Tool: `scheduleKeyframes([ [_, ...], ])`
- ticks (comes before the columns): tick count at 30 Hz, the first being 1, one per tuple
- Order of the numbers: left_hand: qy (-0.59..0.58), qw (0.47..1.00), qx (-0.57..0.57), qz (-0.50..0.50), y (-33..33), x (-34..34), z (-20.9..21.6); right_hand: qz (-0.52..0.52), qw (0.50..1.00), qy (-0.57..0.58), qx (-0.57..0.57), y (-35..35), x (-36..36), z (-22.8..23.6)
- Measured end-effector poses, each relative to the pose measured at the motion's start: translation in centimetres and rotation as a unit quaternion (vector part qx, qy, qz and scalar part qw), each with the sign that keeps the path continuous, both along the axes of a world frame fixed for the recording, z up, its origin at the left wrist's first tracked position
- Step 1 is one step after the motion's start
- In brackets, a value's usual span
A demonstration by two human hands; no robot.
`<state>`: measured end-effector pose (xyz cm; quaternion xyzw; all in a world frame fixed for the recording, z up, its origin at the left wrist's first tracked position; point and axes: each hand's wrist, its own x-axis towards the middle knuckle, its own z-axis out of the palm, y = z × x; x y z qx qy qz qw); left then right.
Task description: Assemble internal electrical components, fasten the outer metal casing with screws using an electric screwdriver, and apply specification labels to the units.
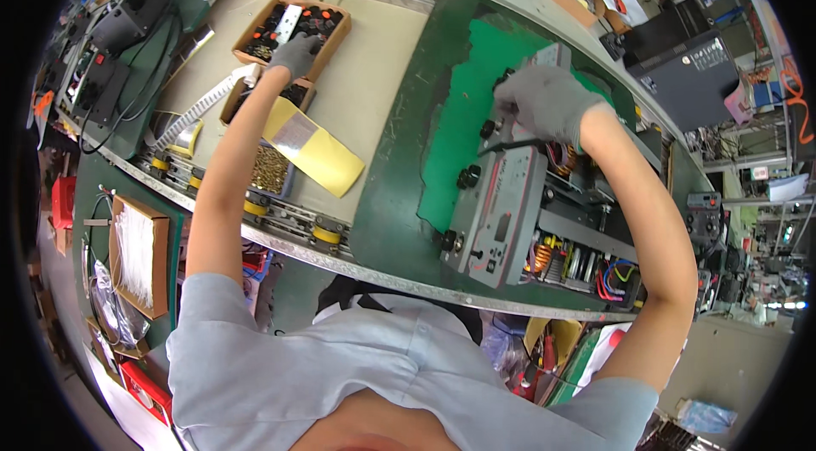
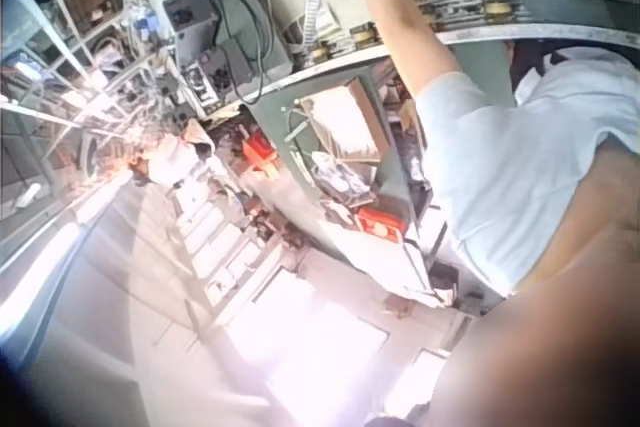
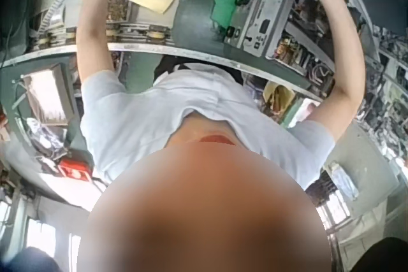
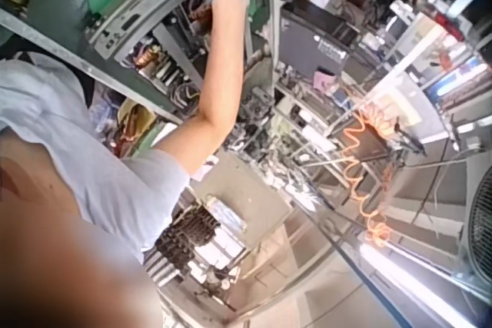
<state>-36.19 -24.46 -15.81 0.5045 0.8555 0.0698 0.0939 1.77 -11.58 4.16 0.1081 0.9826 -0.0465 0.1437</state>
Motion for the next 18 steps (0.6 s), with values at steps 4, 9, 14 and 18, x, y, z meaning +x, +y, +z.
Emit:
scheduleKeyframes([
  [4,0.042,0.999,0.009,-0.024,0.2,0.5,-0.5,-0.024,0.998,-0.046,0.030,-1.1,-0.6,0.0],
  [9,0.058,0.998,-0.007,0.004,0.3,0.6,-0.8,-0.013,0.993,-0.007,0.119,-3.0,0.0,-0.2],
  [14,0.063,0.994,-0.084,0.037,0.3,0.4,-0.1,0.112,0.991,-0.055,-0.038,-11.9,0.3,4.2],
  [18,0.065,0.996,-0.067,0.016,1.8,-0.2,-1.0,0.163,0.971,-0.149,-0.093,-14.7,2.7,2.9],
])
